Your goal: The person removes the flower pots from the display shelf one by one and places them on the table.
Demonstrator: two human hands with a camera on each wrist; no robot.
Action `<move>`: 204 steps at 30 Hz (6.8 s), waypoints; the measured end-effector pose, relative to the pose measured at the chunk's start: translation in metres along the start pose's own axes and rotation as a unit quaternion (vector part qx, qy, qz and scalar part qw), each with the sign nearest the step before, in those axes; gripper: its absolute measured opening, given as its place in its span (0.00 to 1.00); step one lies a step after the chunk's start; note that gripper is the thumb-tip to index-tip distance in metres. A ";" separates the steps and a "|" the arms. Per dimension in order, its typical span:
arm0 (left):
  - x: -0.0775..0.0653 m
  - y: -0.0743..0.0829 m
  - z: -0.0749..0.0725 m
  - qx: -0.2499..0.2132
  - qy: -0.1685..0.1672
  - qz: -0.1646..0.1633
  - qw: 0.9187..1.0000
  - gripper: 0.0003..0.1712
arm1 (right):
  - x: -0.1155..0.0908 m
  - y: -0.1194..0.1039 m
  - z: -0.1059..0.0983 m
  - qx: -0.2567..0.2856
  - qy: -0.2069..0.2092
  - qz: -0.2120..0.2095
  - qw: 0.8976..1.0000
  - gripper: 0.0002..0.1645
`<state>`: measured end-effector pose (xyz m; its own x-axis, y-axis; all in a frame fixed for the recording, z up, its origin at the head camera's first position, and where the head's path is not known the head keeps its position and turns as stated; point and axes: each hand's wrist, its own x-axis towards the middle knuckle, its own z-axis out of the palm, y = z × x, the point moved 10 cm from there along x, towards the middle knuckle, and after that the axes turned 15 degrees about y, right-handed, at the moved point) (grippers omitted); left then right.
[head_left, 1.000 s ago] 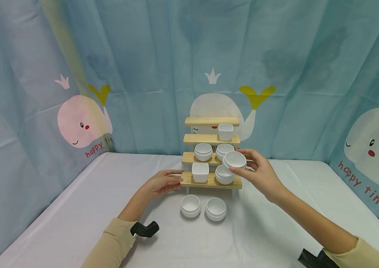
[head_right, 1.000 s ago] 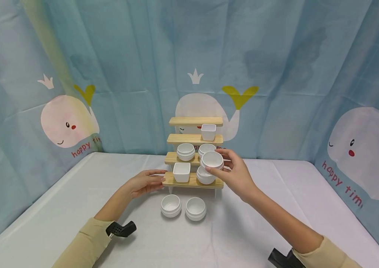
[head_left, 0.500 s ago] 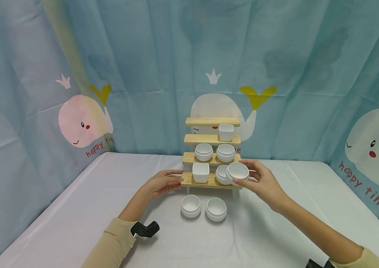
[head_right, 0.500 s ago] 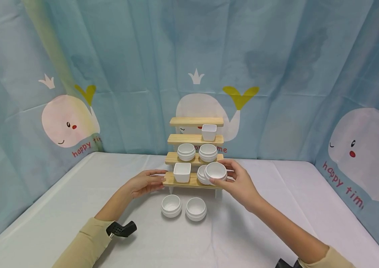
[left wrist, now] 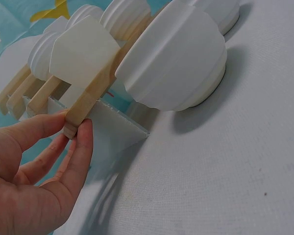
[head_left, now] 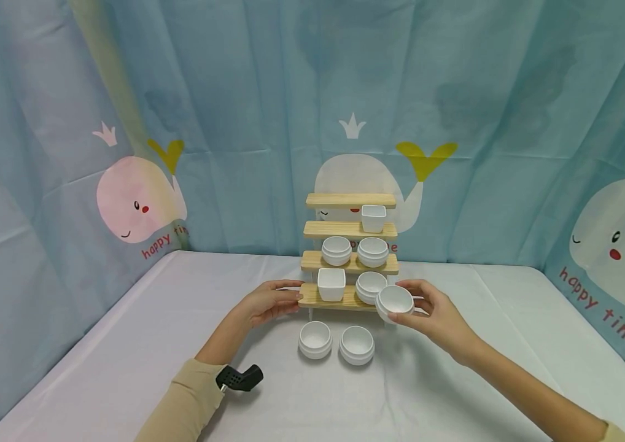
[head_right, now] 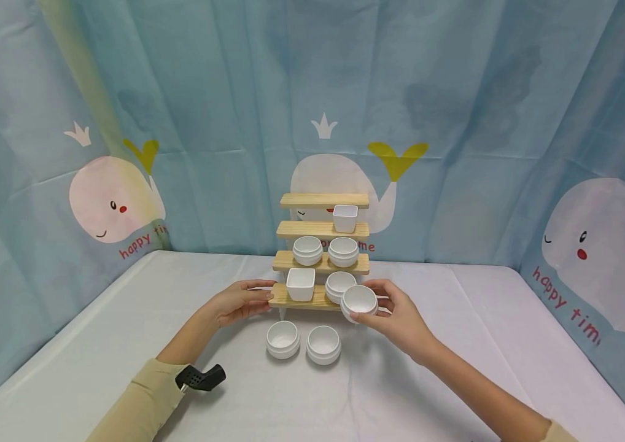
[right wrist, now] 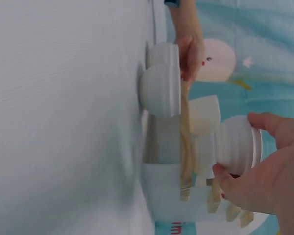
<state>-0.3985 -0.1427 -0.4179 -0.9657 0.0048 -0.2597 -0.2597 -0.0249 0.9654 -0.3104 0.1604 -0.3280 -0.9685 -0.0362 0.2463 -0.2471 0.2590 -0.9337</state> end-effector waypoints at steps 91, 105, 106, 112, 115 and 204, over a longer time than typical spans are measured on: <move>-0.002 0.001 0.002 -0.008 -0.003 -0.003 1.000 0.32 | -0.024 0.052 0.007 -0.060 -0.117 0.031 0.991 0.39; -0.001 0.001 0.002 -0.008 -0.004 -0.002 1.000 0.32 | -0.012 0.038 0.000 -0.065 -0.106 0.019 0.992 0.38; -0.001 0.001 0.002 -0.007 -0.004 -0.002 1.000 0.32 | -0.011 0.038 -0.001 -0.065 -0.105 0.022 0.992 0.37; -0.001 0.001 0.002 -0.007 -0.007 -0.002 1.000 0.32 | -0.006 0.033 -0.007 -0.075 -0.097 0.029 0.992 0.37; -0.001 0.001 0.002 -0.007 -0.007 -0.001 1.000 0.32 | -0.002 0.030 -0.009 -0.076 -0.092 0.024 0.993 0.37; 0.002 0.000 0.001 -0.008 -0.006 0.002 1.000 0.32 | 0.106 -0.047 -0.018 -0.089 -0.003 0.009 0.996 0.40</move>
<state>-0.4006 -0.1416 -0.4188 -0.9664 0.0168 -0.2563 -0.2568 -0.0410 0.9656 -0.4006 0.1622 -0.2533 -0.9730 -0.0361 0.2279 -0.2212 0.4273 -0.8767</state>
